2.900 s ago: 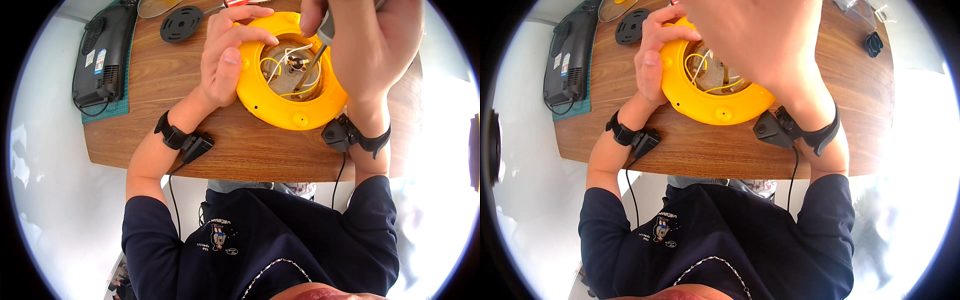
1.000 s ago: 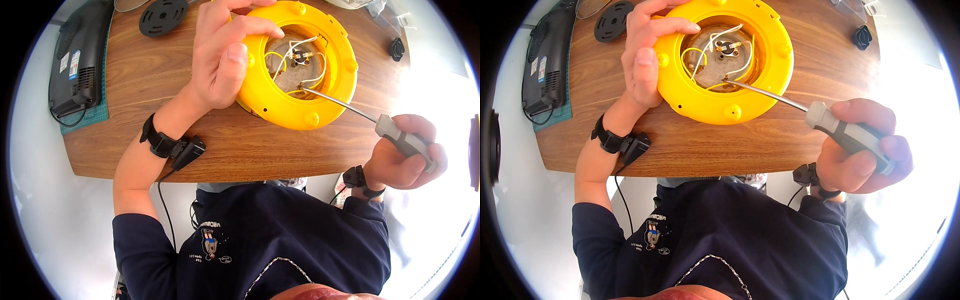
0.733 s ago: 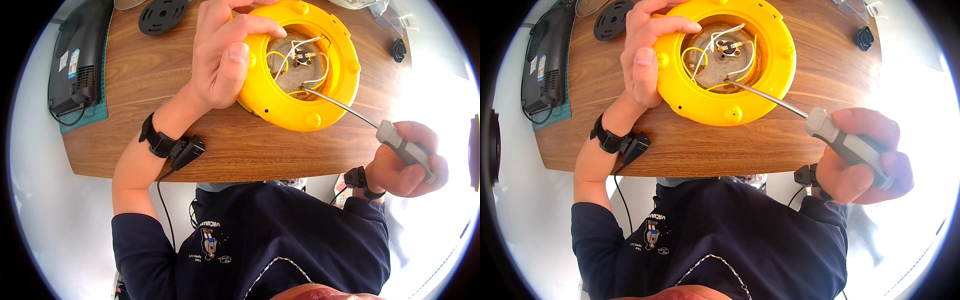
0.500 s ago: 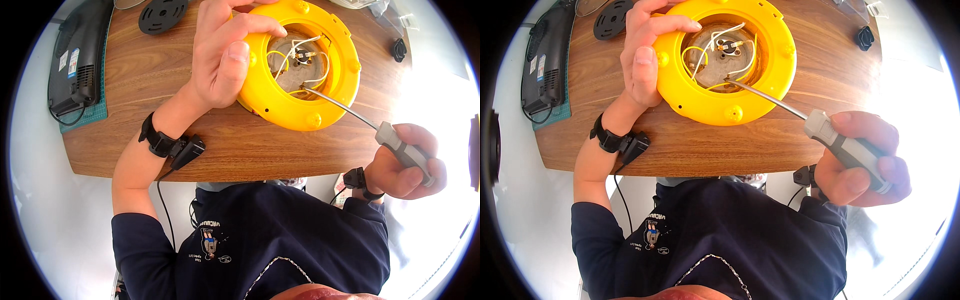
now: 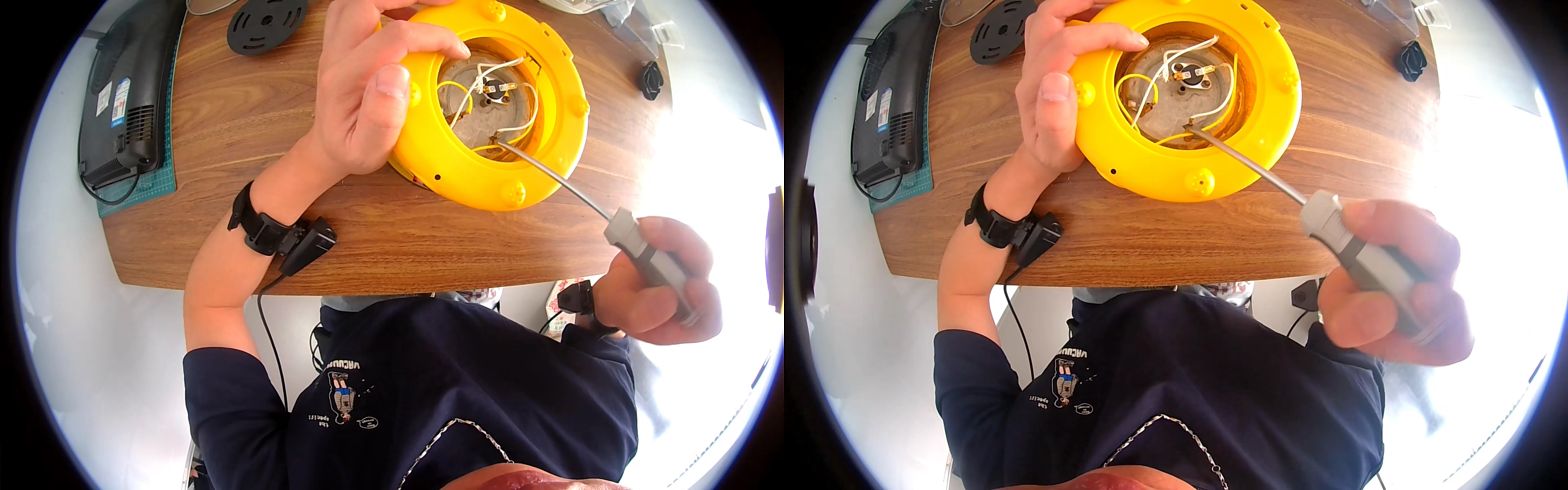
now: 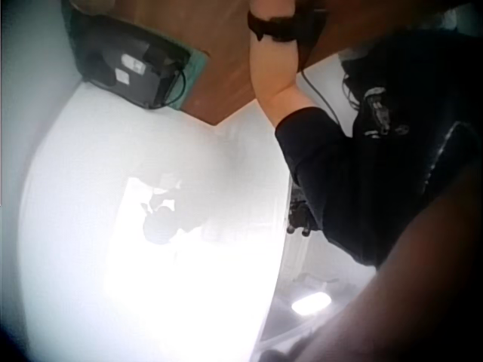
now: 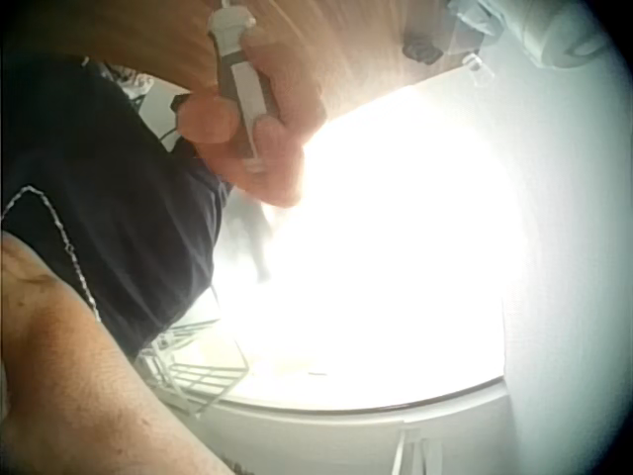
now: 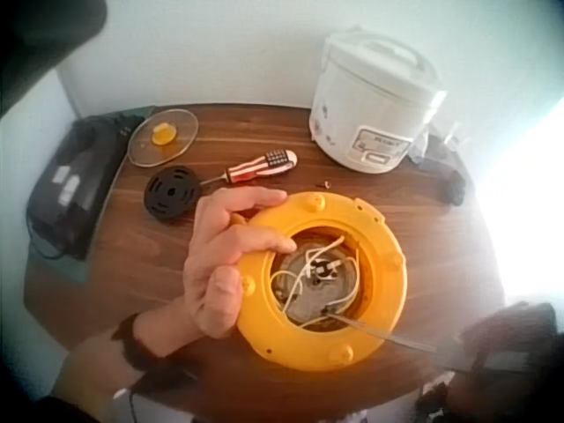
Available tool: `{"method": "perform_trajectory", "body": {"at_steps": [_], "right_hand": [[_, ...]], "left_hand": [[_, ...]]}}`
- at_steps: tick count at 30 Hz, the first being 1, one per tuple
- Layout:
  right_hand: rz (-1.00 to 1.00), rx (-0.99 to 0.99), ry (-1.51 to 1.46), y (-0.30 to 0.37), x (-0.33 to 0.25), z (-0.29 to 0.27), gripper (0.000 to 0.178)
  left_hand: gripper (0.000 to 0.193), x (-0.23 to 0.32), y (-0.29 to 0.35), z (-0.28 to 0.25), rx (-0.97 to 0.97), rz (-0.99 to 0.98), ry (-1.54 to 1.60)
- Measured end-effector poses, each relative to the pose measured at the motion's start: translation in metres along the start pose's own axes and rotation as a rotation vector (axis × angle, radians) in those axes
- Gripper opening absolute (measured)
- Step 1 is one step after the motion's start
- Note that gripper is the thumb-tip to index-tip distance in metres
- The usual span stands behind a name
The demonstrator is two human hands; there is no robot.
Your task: The person removes the lid from a yellow rice cooker, then uses a screwdriver to remove screws from the bottom cover. They detach the cover to expose the internal wiring and components.
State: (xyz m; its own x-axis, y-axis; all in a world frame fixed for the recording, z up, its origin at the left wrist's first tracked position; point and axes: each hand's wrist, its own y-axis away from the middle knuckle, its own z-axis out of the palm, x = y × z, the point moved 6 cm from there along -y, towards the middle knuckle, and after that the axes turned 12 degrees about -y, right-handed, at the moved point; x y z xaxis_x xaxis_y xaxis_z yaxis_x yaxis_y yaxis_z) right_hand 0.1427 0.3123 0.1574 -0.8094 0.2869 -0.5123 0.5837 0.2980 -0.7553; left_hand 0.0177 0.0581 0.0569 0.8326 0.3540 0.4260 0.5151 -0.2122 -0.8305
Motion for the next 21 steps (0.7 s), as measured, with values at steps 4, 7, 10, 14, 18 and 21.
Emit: {"method": "perform_trajectory", "body": {"at_steps": [4, 7, 10, 14, 18, 21], "right_hand": [[-0.042, -0.013, 0.020, 0.005, -0.011, 0.007, 0.035], [-0.077, -0.055, 0.065, 0.007, -0.015, 0.011, 0.032], [-0.125, -0.062, 0.082, 0.016, -0.015, 0.024, 0.032], [-0.159, 0.028, 0.044, 0.028, -0.013, 0.024, 0.032], [-0.099, 0.152, 0.002, 0.025, -0.008, -0.001, 0.030], [-0.037, 0.154, 0.019, 0.015, -0.001, -0.013, 0.031]], "left_hand": [[0.056, 0.009, -0.006, -0.001, -0.003, -0.058, 0.032], [0.057, 0.009, -0.005, -0.001, 0.011, -0.036, 0.014], [0.057, 0.005, -0.001, 0.000, 0.021, 0.027, -0.027], [0.057, 0.009, -0.006, -0.002, -0.037, 0.025, -0.043], [0.057, 0.009, -0.005, 0.000, -0.014, -0.039, 0.017], [0.057, 0.002, 0.000, 0.002, 0.001, 0.000, 0.017]]}}
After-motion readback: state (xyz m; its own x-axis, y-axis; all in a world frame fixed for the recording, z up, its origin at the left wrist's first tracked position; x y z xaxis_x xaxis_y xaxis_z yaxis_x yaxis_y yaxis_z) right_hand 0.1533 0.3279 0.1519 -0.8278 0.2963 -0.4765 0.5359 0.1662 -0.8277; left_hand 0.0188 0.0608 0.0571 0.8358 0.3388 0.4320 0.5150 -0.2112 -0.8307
